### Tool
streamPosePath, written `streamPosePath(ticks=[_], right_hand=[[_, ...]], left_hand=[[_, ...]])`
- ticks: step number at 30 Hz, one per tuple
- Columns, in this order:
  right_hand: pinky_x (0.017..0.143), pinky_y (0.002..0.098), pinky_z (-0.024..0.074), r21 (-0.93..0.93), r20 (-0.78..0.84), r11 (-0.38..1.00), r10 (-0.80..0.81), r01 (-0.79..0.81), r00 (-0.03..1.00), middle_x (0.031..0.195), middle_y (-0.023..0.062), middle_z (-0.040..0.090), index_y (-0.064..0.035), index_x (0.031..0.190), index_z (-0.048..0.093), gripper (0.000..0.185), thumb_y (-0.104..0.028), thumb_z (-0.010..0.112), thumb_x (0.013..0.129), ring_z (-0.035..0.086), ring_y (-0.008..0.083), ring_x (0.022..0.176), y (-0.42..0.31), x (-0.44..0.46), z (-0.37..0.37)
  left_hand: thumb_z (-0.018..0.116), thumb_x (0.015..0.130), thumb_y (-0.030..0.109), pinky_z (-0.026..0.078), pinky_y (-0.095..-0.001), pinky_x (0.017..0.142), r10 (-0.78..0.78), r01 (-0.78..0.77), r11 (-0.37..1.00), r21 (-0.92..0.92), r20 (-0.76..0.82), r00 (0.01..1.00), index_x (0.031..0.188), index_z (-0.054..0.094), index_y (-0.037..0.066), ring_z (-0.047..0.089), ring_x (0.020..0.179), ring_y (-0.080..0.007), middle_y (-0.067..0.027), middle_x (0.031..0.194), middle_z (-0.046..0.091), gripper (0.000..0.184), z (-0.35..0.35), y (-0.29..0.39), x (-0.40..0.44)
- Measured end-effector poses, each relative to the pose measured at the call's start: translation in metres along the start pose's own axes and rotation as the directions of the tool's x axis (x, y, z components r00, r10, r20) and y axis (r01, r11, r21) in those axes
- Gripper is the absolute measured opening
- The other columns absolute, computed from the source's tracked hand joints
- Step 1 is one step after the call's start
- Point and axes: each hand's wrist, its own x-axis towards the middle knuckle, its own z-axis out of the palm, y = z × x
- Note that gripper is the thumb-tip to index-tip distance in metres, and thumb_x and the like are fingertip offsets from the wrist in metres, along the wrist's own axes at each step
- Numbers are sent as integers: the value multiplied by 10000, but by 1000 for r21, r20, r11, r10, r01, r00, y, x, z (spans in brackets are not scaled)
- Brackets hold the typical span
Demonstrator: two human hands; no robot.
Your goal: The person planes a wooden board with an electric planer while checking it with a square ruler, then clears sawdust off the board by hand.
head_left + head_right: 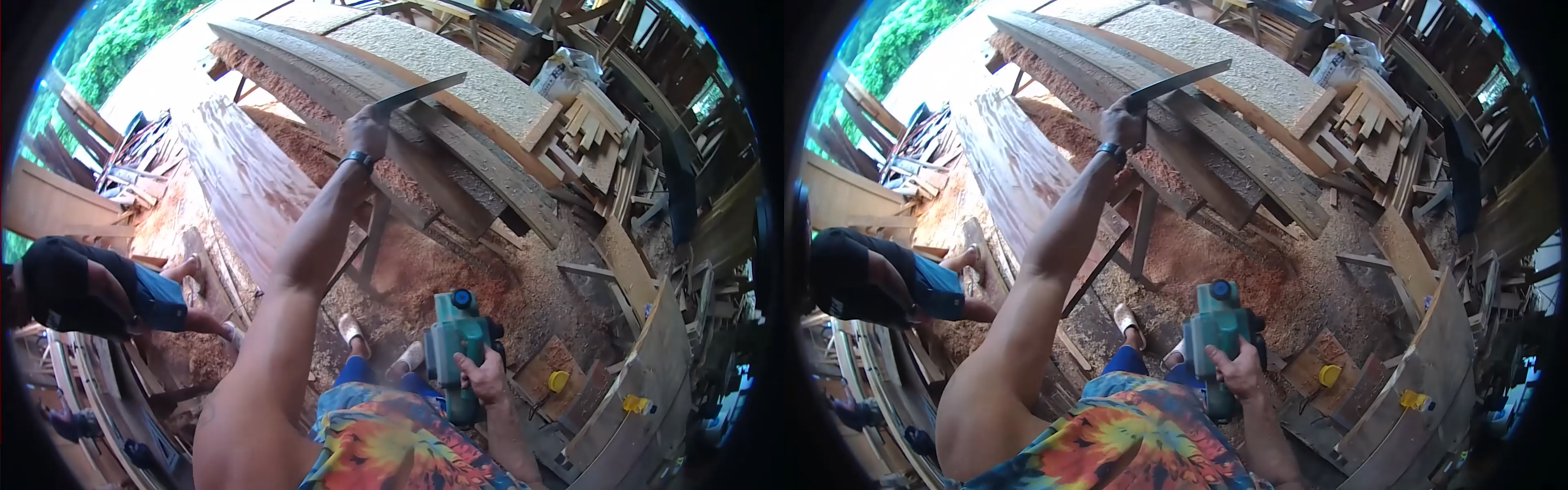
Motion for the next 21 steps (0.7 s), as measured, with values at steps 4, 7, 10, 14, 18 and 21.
streamPosePath(ticks=[4, 7, 10, 14, 18, 21], right_hand=[[464, 242, 450, -8, -23, 1000, -13, 13, 1000, 757, 5, 603, 10, 1172, 600, 405, -225, 795, 906, 544, 77, 545, 2, 4, -12], [466, 245, 455, 56, -18, 998, -11, 12, 1000, 780, 22, 597, 17, 1200, 574, 447, -237, 796, 906, 542, 88, 536, 4, 8, -20], [463, 252, 457, 45, 17, 999, -6, 6, 1000, 794, 30, 597, 15, 1208, 567, 460, -247, 797, 909, 542, 92, 532, 3, 9, -22], [465, 254, 462, -35, 75, 999, -7, 10, 997, 719, 12, 553, -11, 1188, 578, 397, -272, 754, 946, 534, 95, 530, 5, 10, -27], [462, 246, 454, -50, 162, 999, -10, 18, 987, 743, -4, 567, -16, 1133, 588, 362, -300, 737, 965, 543, 81, 545, 8, 14, -24], [468, 248, 460, -94, 245, 995, -10, 34, 970, 738, -9, 557, -22, 1116, 589, 376, -352, 712, 982, 545, 79, 555, 1, 16, -16]], left_hand=[[680, 927, 275, 559, -448, 834, -107, 127, 979, -161, 131, 986, 1126, 740, 104, 717, 976, -384, -203, 1037, 740, 269, -14, 12, -29], [752, 878, 257, 569, -379, 822, -168, 174, 982, -77, 76, 983, 1102, 740, 89, 749, 952, -274, -154, 1002, 768, 281, 9, -9, -29], [748, 876, 320, 564, -419, 851, -215, 216, 976, -20, 38, 976, 1124, 709, 78, 731, 1016, -330, -192, 1027, 752, 349, 7, 4, -35], [763, 856, 371, 558, -459, 889, -300, 299, 954, 27, 86, 950, 1131, 665, 84, 707, 1039, -388, -216, 1056, 740, 410, 2, 12, -39], [825, 815, 372, 525, -469, 964, -274, 277, 961, -19, 104, 956, 1291, 575, 35, 659, 1152, -402, -255, 1200, 689, 634, -13, 2, -50], [817, 841, 332, 528, -436, 943, -272, 266, 953, -145, -22, 962, 1333, 543, -18, 663, 1118, -385, -278, 1197, 673, 662, -46, 0, -96]])
